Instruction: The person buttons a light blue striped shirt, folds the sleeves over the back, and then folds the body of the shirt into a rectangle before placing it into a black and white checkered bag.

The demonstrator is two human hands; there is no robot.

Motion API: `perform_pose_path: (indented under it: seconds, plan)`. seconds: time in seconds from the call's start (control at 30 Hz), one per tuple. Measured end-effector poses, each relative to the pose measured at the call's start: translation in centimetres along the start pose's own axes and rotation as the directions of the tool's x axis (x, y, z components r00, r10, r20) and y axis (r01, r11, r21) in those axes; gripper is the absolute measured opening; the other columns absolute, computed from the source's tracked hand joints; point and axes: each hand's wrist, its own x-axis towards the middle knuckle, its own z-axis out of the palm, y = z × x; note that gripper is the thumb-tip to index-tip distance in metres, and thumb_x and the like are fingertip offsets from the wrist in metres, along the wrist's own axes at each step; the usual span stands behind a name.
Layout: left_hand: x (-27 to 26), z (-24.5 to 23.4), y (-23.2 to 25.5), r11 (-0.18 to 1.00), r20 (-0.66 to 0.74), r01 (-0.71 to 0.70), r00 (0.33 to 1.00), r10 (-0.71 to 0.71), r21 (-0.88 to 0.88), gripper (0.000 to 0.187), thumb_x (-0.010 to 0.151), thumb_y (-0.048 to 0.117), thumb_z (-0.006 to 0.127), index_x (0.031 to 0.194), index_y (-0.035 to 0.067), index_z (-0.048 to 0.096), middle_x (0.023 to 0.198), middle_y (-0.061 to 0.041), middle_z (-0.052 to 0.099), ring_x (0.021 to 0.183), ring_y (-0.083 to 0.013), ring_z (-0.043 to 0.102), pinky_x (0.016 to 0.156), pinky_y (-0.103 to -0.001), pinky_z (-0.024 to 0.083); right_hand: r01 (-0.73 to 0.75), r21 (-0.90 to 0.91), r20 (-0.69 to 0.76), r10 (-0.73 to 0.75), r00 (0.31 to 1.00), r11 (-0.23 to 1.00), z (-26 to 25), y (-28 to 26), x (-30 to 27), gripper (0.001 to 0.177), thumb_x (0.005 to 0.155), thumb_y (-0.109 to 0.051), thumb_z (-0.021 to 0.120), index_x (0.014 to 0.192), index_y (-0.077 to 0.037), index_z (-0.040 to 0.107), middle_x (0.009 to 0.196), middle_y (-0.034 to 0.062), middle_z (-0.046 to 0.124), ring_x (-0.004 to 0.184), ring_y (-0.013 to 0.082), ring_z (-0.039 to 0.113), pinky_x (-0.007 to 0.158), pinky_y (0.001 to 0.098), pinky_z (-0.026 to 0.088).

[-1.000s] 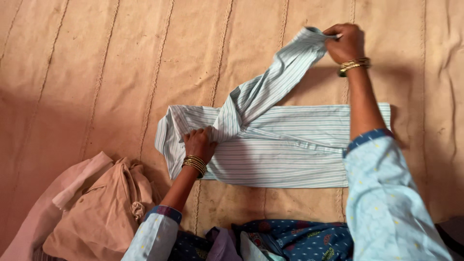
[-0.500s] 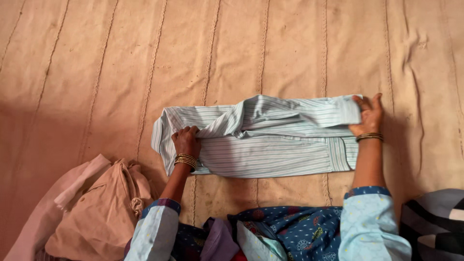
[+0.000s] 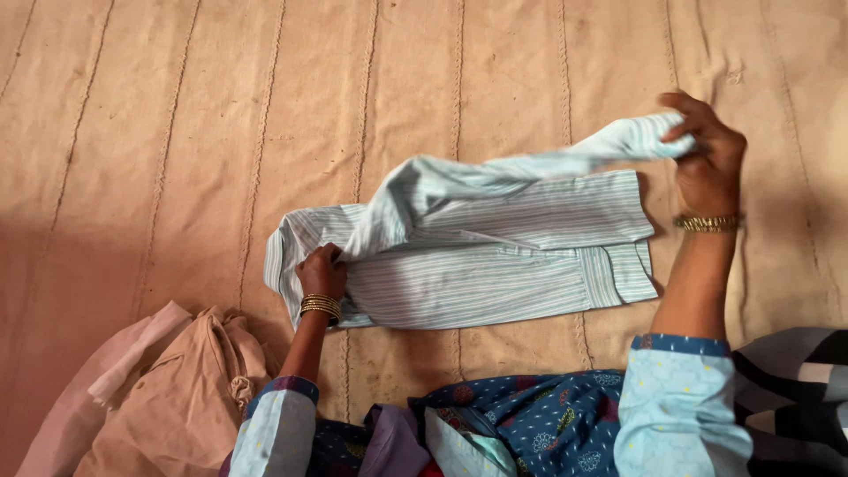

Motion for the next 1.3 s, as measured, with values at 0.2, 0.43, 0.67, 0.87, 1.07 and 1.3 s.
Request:
perform_pose_path:
  seconds: [0.2,0.43,0.67,0.87,1.07,1.3]
  plan:
    - [0.1,0.2,-0.5,0.996,-0.011,0.033,0.999,-0.034,-0.08,0.016,0.075,0.005,0.067,0.086,0.016,0.072,0.094,-0.001,0.075,0.095,-0.0253,0.069,0.091,-0.05,0.043,-0.342,0.124,-0.46,0.359,0.812,0.932,-1.9,9.8,-7.9,0.032,0.092,0.02,0.051,0.092,-0.005,0.071,0.125,0.0147,0.071,0.105,0.021,0.067,0.088,0.0389,0.057]
    - [0.4,-2.0,1.4,0.998,0.143,0.055,0.988,-0.049,-0.038,0.019,0.075,0.01,0.068,0.091,0.017,0.076,0.097,-0.001,0.076,0.096,-0.0234,0.071,0.091,-0.052,0.04,-0.636,0.509,-0.383,0.814,0.437,0.58,-0.6,11.1,-8.1,0.026,0.1,-0.03,0.059,0.103,-0.006,0.069,0.102,0.0089,0.07,0.091,0.0259,0.071,0.075,0.0411,0.064]
    - [1.2,-2.4,4.3,0.99,0.118,-0.133,0.984,0.137,-0.043,0.027,0.091,0.042,0.077,0.107,0.02,0.078,0.108,-0.005,0.076,0.108,-0.0287,0.063,0.099,-0.055,0.033,-0.736,-0.191,-0.25,0.693,0.676,0.65,1.1,8.3,-7.9,0.072,0.085,-0.002,0.083,0.151,-0.009,0.056,0.114,0.0138,0.067,0.086,0.0216,0.052,0.073,0.0368,0.046]
    - [2.0,0.3,3.5,0.959,0.215,-0.264,0.947,0.237,0.103,0.026,0.082,0.041,0.078,0.1,0.022,0.08,0.094,0.0,0.079,0.105,-0.0256,0.065,0.106,-0.053,0.03,-0.519,0.207,0.076,0.516,0.853,0.829,0.1,8.6,-8.9,0.072,0.077,0.011,0.068,0.145,-0.008,0.053,0.143,0.0028,0.053,0.1,0.009,0.065,0.081,0.0255,0.058]
    - [3.4,-0.7,2.2,0.981,0.183,-0.135,0.97,0.16,-0.139,0.016,0.093,0.029,0.074,0.098,0.016,0.081,0.09,-0.005,0.079,0.086,-0.0211,0.073,0.099,-0.047,0.04,-0.676,-0.318,-0.204,0.649,0.733,0.664,-0.3,8.7,-8.9,0.043,0.086,0.009,0.065,0.126,-0.006,0.069,0.162,0.0136,0.046,0.106,0.0227,0.073,0.082,0.0292,0.063]
    - [4.3,-0.4,0.9,0.843,0.217,0.107,0.976,0.013,-0.528,0.016,0.101,0.016,0.068,0.103,0.002,0.074,0.086,-0.005,0.074,0.076,-0.0064,0.064,0.066,-0.024,0.048,-0.408,-0.816,-0.223,0.428,0.876,0.409,1.0,8.9,-8.8,0.051,0.075,0.01,0.071,0.119,-0.016,0.073,0.171,0.0222,0.027,0.117,0.0362,0.067,0.094,0.0445,0.057]
